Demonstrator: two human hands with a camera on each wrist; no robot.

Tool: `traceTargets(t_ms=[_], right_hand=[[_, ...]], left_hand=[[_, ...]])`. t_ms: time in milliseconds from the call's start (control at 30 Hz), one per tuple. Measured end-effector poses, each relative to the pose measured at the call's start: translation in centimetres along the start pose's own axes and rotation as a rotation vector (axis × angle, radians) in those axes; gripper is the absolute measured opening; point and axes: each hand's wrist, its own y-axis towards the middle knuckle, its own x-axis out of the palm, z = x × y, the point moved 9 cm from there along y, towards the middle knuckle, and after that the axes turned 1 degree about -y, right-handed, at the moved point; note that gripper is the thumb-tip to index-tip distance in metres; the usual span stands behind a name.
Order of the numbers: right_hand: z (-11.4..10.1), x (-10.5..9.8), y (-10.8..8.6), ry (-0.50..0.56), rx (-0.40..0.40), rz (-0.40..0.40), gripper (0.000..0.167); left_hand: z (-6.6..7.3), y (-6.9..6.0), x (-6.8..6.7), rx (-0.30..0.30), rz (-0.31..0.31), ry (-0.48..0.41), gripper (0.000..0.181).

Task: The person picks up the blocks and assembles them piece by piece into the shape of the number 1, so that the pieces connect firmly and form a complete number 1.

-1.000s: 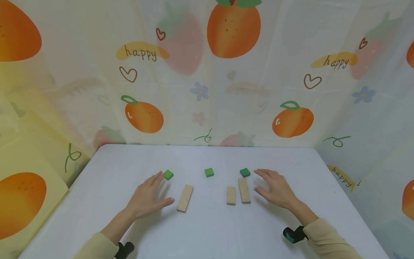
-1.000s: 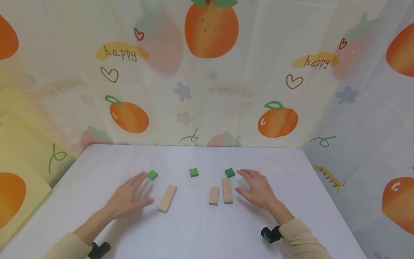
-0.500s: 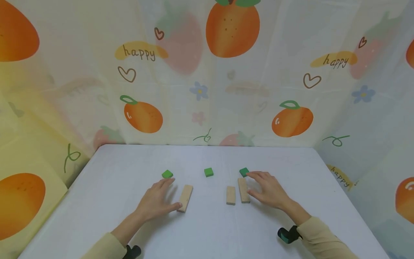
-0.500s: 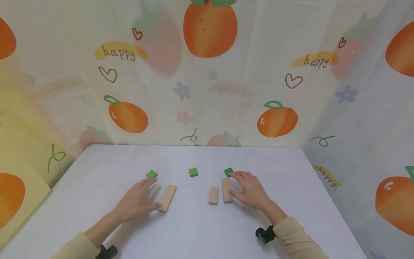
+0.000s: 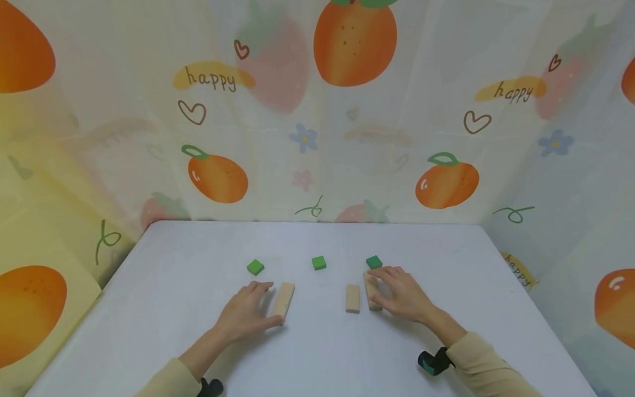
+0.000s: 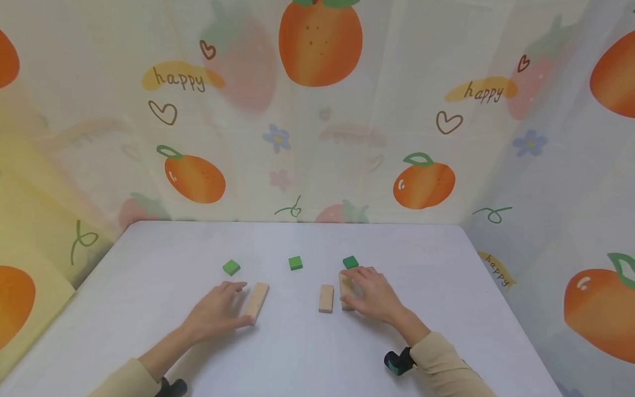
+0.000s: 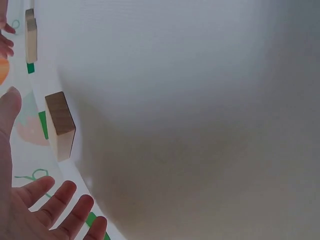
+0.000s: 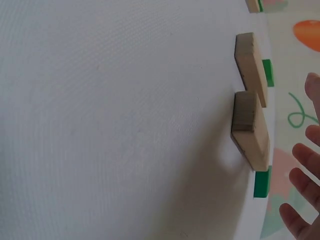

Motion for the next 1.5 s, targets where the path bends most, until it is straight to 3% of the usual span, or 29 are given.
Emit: traceTargets(t_ms=[400, 600, 733, 1067, 1500], right_hand=[[-0.8, 1.0, 0.6, -0.002, -0.022, -0.021, 0.049], [-1.2, 1.9, 0.9, -0.002, 0.011, -0.084, 0.048], [-1.4, 2.5, 1.0, -0.007, 0.015, -0.114, 0.048], [-2.0, 3.0, 1.1, -0.049, -0.054, -0.086, 0.051], [-1.7, 4.1, 1.0, -0.066, -0.014, -0.127, 0.056]], left_hand=[[-0.1, 0.5, 1.3, -0.069, -0.07, 0.024, 0.074], [-0.1, 0.6, 2.0, -0.087, -0.103, 0.039, 0.074], [0.0, 0.6, 2.1, -0.09, -0.103, 0.036, 0.074], [0.0, 0.7, 2.0, -0.08, -0.092, 0.011, 0.062], [0.0, 0.7, 2.0, -0.07, -0.109, -0.007, 0.048]])
